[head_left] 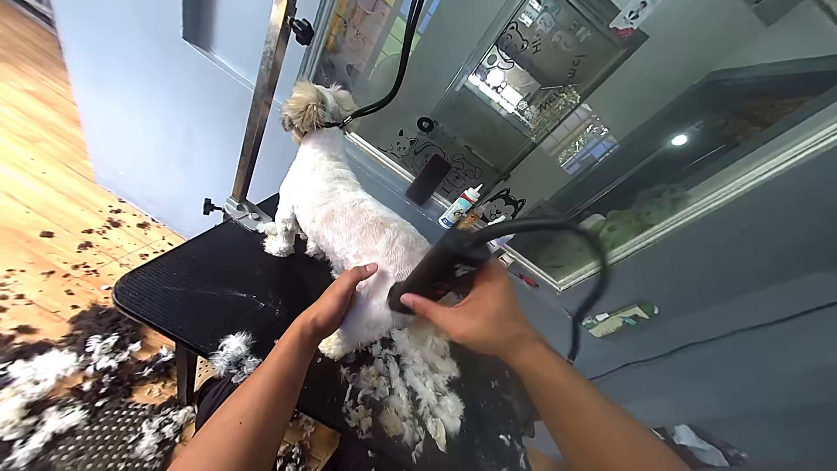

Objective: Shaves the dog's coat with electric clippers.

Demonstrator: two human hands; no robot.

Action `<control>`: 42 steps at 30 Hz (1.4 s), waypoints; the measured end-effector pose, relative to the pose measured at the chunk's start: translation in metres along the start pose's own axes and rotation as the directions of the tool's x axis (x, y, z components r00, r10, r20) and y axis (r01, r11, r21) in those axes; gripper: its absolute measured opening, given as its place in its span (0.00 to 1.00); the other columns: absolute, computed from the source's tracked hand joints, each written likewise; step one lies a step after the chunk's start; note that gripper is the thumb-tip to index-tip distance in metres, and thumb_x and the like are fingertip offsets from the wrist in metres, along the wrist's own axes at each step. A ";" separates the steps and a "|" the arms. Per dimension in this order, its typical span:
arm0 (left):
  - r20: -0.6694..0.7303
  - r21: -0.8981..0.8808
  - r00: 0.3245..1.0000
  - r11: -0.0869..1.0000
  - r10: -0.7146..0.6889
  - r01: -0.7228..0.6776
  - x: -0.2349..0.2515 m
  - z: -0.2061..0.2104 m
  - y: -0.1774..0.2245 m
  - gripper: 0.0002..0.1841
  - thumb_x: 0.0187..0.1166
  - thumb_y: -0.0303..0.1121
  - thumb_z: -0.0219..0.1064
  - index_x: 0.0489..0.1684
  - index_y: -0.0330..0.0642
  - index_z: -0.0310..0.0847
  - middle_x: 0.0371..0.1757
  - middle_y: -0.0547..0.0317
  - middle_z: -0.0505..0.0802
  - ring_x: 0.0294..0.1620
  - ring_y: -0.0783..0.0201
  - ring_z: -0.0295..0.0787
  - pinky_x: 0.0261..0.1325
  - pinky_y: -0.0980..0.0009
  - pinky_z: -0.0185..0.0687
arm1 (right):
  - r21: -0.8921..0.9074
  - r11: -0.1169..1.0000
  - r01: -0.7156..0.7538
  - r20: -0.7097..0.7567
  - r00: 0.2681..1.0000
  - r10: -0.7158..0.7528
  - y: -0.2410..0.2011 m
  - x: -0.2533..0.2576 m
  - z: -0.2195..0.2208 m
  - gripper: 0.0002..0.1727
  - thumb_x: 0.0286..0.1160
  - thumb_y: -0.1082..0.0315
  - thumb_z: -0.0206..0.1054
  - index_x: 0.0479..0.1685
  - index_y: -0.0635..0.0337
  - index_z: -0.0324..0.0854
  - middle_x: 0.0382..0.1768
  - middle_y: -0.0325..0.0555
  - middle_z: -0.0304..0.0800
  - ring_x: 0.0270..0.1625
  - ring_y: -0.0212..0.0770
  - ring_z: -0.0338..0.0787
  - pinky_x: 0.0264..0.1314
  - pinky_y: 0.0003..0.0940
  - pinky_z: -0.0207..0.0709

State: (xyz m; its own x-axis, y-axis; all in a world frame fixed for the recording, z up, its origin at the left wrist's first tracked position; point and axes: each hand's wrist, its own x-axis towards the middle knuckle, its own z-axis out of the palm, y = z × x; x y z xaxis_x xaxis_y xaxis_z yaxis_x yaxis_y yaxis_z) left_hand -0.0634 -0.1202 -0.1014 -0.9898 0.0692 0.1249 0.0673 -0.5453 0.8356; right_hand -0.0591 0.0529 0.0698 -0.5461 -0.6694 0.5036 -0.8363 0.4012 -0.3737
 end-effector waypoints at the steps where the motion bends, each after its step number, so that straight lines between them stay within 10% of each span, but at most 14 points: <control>1: -0.007 -0.002 1.000 1.000 -0.006 0.006 0.000 0.000 -0.002 0.36 0.75 0.71 0.52 0.62 0.50 0.83 0.47 0.58 0.96 0.48 0.64 0.94 0.51 0.59 0.90 | 0.052 0.996 0.070 -0.073 0.995 -0.066 -0.002 0.005 -0.002 0.35 0.51 0.62 0.90 0.59 0.58 0.77 0.45 0.36 0.94 0.49 0.31 0.95 0.53 0.35 0.95; 4: 0.002 -0.010 1.000 1.000 -0.019 0.019 -0.001 -0.003 -0.004 0.47 0.73 0.80 0.42 0.71 0.50 0.79 0.53 0.58 0.95 0.54 0.62 0.93 0.56 0.56 0.90 | -0.016 0.983 0.180 -0.207 0.962 -0.180 0.003 0.017 0.002 0.34 0.53 0.64 0.89 0.60 0.62 0.76 0.47 0.41 0.93 0.50 0.35 0.95 0.54 0.39 0.95; 8: 0.017 -0.065 1.000 0.998 -0.003 0.004 -0.002 -0.003 -0.007 0.48 0.75 0.80 0.33 0.68 0.51 0.80 0.52 0.60 0.96 0.53 0.64 0.93 0.56 0.57 0.91 | -0.197 0.978 0.074 0.090 0.994 -0.057 0.006 -0.005 0.023 0.30 0.57 0.50 0.85 0.55 0.58 0.82 0.40 0.38 0.92 0.44 0.30 0.93 0.47 0.36 0.91; 11: 0.040 -0.044 0.999 0.999 0.025 -0.023 0.000 -0.002 -0.010 0.35 0.85 0.67 0.44 0.63 0.49 0.84 0.49 0.60 0.96 0.49 0.66 0.93 0.53 0.61 0.91 | -0.174 0.985 0.012 0.337 0.940 0.048 -0.004 0.001 0.013 0.33 0.52 0.48 0.85 0.58 0.50 0.80 0.40 0.28 0.92 0.44 0.22 0.92 0.47 0.29 0.91; 14: 0.084 0.030 0.991 0.994 0.107 -0.110 0.001 -0.003 -0.010 0.10 0.81 0.35 0.70 0.49 0.37 0.89 0.37 0.51 0.96 0.35 0.62 0.94 0.42 0.64 0.93 | 0.064 0.985 0.157 0.126 0.978 -0.164 -0.011 0.025 -0.004 0.34 0.52 0.59 0.90 0.59 0.56 0.77 0.45 0.32 0.93 0.49 0.26 0.94 0.53 0.30 0.94; 17: 0.109 0.080 0.989 0.991 0.096 -0.105 0.000 -0.004 -0.011 0.10 0.73 0.29 0.77 0.47 0.35 0.90 0.38 0.46 0.97 0.35 0.57 0.96 0.42 0.61 0.94 | -0.092 0.955 0.282 -0.083 0.954 -0.289 -0.008 0.061 -0.001 0.41 0.53 0.59 0.89 0.65 0.66 0.71 0.49 0.42 0.91 0.52 0.33 0.94 0.56 0.36 0.93; 21: 0.136 0.040 0.986 0.994 0.091 -0.097 -0.001 -0.012 -0.011 0.11 0.68 0.26 0.79 0.45 0.32 0.90 0.38 0.43 0.97 0.35 0.55 0.96 0.42 0.60 0.95 | -0.337 0.929 0.154 0.004 0.987 -0.162 -0.015 0.070 0.015 0.41 0.53 0.50 0.85 0.67 0.59 0.72 0.46 0.37 0.91 0.48 0.28 0.92 0.49 0.35 0.91; 25: 0.104 -0.185 0.987 0.977 0.123 -0.102 -0.002 -0.020 -0.020 0.13 0.69 0.47 0.66 0.36 0.49 0.89 0.33 0.61 0.95 0.34 0.69 0.93 0.39 0.68 0.90 | -0.351 0.923 0.155 0.115 0.986 -0.121 -0.021 0.032 0.036 0.37 0.58 0.51 0.83 0.66 0.62 0.76 0.43 0.41 0.92 0.44 0.32 0.92 0.44 0.36 0.90; 29: 0.052 -0.297 0.997 0.954 0.062 -0.044 0.001 -0.014 -0.018 0.29 0.79 0.68 0.52 0.50 0.54 0.86 0.41 0.64 0.96 0.43 0.69 0.93 0.48 0.66 0.91 | -0.277 0.929 0.247 0.247 0.952 -0.179 0.003 -0.004 0.052 0.25 0.60 0.50 0.81 0.48 0.57 0.83 0.39 0.41 0.88 0.40 0.34 0.89 0.40 0.34 0.88; 33: 0.122 -0.107 0.990 0.992 0.076 -0.063 0.004 -0.007 -0.014 0.22 0.82 0.56 0.61 0.48 0.46 0.87 0.37 0.61 0.96 0.36 0.70 0.94 0.42 0.69 0.92 | -0.015 0.967 0.253 0.566 0.800 -0.201 0.006 -0.008 0.035 0.26 0.65 0.50 0.81 0.52 0.59 0.83 0.42 0.39 0.90 0.47 0.28 0.90 0.51 0.28 0.88; 37: 0.154 -0.013 0.983 0.995 0.104 -0.104 0.006 -0.008 -0.016 0.12 0.71 0.25 0.74 0.52 0.37 0.87 0.41 0.51 0.96 0.38 0.63 0.95 0.46 0.65 0.93 | 0.147 0.973 0.179 0.226 0.951 -0.209 -0.001 0.014 0.006 0.25 0.58 0.61 0.88 0.53 0.57 0.82 0.44 0.37 0.93 0.48 0.32 0.93 0.54 0.35 0.93; 42: 0.217 -0.125 0.969 0.988 0.121 -0.095 0.011 -0.019 -0.026 0.13 0.73 0.30 0.74 0.52 0.35 0.87 0.42 0.47 0.97 0.41 0.59 0.97 0.49 0.62 0.94 | -0.010 0.981 0.196 -0.108 0.975 -0.196 0.007 0.029 -0.003 0.36 0.53 0.67 0.89 0.63 0.62 0.74 0.50 0.43 0.92 0.52 0.39 0.95 0.56 0.43 0.95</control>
State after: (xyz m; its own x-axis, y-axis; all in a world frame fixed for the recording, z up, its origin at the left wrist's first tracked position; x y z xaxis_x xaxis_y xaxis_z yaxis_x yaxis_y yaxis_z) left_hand -0.0783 -0.1217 -0.1319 -0.9234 0.1824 0.3377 0.1448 -0.6493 0.7466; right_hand -0.0808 0.0378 0.0838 -0.3736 -0.6632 0.6485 -0.9276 0.2684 -0.2599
